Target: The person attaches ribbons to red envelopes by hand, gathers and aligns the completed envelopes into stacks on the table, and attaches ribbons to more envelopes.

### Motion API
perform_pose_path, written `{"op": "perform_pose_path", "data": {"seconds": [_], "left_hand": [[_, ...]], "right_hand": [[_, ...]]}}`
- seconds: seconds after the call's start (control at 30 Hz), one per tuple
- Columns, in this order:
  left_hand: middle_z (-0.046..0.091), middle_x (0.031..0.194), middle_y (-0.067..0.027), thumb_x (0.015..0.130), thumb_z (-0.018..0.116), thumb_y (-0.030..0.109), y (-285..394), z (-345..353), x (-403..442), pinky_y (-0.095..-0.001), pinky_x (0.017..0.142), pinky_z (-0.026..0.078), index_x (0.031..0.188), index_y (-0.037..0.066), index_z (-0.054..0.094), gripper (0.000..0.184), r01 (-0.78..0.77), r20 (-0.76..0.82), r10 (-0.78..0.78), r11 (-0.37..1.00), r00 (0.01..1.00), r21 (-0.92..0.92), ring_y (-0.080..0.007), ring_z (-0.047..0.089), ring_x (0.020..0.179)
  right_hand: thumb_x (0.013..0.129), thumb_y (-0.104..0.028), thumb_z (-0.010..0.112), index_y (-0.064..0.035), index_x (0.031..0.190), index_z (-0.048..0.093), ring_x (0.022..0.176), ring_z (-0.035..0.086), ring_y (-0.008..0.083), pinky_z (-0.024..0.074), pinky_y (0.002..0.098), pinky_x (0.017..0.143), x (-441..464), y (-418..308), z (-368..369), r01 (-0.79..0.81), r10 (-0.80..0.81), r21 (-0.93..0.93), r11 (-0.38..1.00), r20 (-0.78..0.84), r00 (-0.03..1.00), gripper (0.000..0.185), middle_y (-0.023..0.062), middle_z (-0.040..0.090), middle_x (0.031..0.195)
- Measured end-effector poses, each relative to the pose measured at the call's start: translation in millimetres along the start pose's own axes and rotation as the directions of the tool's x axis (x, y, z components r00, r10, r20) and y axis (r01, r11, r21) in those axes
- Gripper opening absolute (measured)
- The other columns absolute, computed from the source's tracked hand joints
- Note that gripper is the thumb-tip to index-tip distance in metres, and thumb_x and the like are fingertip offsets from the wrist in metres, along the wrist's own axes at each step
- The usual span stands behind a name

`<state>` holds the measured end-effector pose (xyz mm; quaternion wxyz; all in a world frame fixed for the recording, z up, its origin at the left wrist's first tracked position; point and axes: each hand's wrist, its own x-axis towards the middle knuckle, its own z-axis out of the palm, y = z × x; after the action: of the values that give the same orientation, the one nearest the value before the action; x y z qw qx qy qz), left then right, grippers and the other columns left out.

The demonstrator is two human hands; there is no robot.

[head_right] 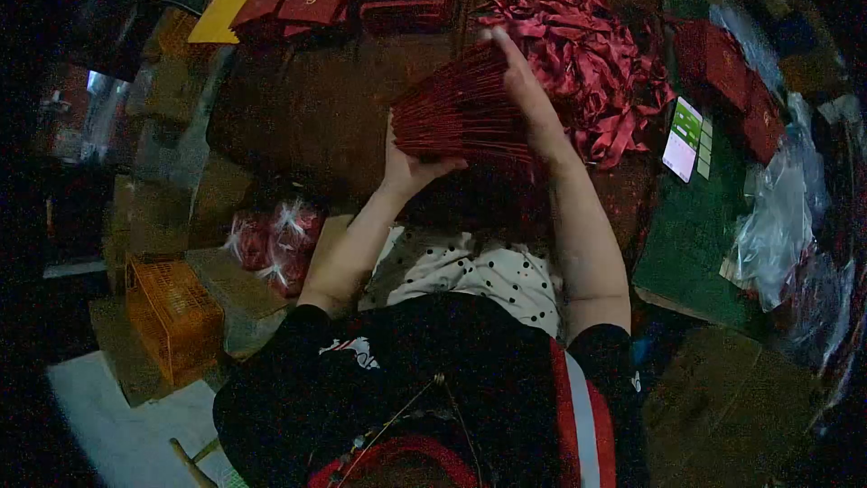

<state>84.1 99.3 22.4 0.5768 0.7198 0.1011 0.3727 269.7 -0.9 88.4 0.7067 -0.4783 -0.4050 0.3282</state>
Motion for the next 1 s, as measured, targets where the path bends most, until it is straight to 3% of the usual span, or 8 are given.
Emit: {"op": "perform_pose_path", "data": {"seconds": [0.07,0.47,0.67,0.77,0.83,0.9,0.93,1.0], "left_hand": [[0.052,0.133,-0.0125,0.070,0.089,0.007,1,1,0,-0.0448,0.095,0.054,0.134,0.008,0.034,0.084,0.146,0.047,-0.139,0.968,0.989,-0.204,-0.0272,0.057,0.120],[0.059,0.124,-0.0148,0.055,0.098,0.033,6,10,2,-0.0407,0.098,0.050,0.127,0.001,0.040,0.098,-0.013,-0.138,0.073,0.922,0.988,0.388,-0.0279,0.061,0.112],[0.059,0.125,-0.0147,0.059,0.097,0.026,-8,6,-2,-0.0405,0.098,0.050,0.129,0.000,0.040,0.094,-0.022,-0.127,0.067,0.944,0.990,0.330,-0.0259,0.060,0.113],[0.061,0.123,-0.0119,0.066,0.091,0.005,-35,5,-8,-0.0400,0.096,0.051,0.127,0.001,0.047,0.075,0.116,-0.117,-0.124,0.991,0.985,-0.074,-0.0249,0.062,0.110],[0.063,0.120,-0.0111,0.065,0.090,-0.001,-26,1,-4,-0.0387,0.096,0.051,0.124,0.000,0.049,0.072,0.117,-0.108,-0.107,0.988,0.988,0.096,-0.0244,0.062,0.109],[0.065,0.118,-0.0111,0.065,0.089,0.000,-3,5,3,-0.0381,0.096,0.051,0.125,0.000,0.049,0.073,0.298,-0.135,-0.382,0.860,0.914,-0.413,-0.0236,0.063,0.108],[0.065,0.118,-0.0103,0.063,0.091,0.001,-1,-4,6,-0.0371,0.096,0.051,0.124,0.001,0.050,0.074,0.077,-0.031,-0.076,0.995,0.997,0.056,-0.0226,0.064,0.105],[0.065,0.117,-0.0097,0.060,0.093,0.003,42,-8,17,-0.0366,0.094,0.052,0.125,0.002,0.051,0.077,0.059,0.017,-0.063,0.983,0.998,0.171,-0.0218,0.064,0.104]], "right_hand": [[0.095,-0.070,0.043,-0.0065,0.156,0.023,0.146,0.028,0.0256,0.0197,0.0414,0.119,3,-1,4,0.021,-0.021,0.002,1.000,0.129,0.991,0.090,0.0107,0.032,0.158],[0.100,-0.062,0.037,-0.0054,0.156,0.025,0.148,0.024,0.0260,0.0192,0.0408,0.120,-7,-6,7,-0.078,0.077,0.024,0.997,0.002,0.997,0.081,0.0128,0.029,0.159],[0.102,-0.059,0.037,-0.0032,0.153,0.030,0.147,0.025,0.0242,0.0182,0.0391,0.120,-5,11,2,0.044,-0.044,0.037,0.998,0.001,0.999,0.076,0.0123,0.030,0.158],[0.099,-0.066,0.036,-0.0057,0.154,0.029,0.149,0.021,0.0270,0.0150,0.0398,0.121,-5,11,1,-0.020,0.019,-0.056,0.998,-0.019,1.000,0.082,0.0143,0.028,0.159],[0.098,-0.061,0.047,-0.0040,0.152,0.031,0.148,0.023,0.0286,0.0177,0.0422,0.120,-9,0,2,0.048,-0.058,-0.220,0.974,-0.039,0.998,0.080,0.0157,0.029,0.158],[0.095,-0.055,0.057,-0.0041,0.150,0.034,0.147,0.026,0.0314,0.0208,0.0442,0.119,-16,-9,-2,0.080,-0.123,-0.386,0.919,-0.087,0.989,0.078,0.0170,0.031,0.157],[0.094,-0.053,0.061,-0.0044,0.149,0.036,0.146,0.028,0.0330,0.0224,0.0452,0.118,-20,-14,-4,0.096,-0.178,-0.489,0.867,-0.125,0.976,0.078,0.0177,0.032,0.156],[0.087,-0.054,0.068,-0.0061,0.150,0.035,0.145,0.029,0.0357,0.0238,0.0464,0.118,-30,-43,-8,0.234,-0.325,-0.601,0.764,-0.045,0.945,0.086,0.0195,0.035,0.153]]}}
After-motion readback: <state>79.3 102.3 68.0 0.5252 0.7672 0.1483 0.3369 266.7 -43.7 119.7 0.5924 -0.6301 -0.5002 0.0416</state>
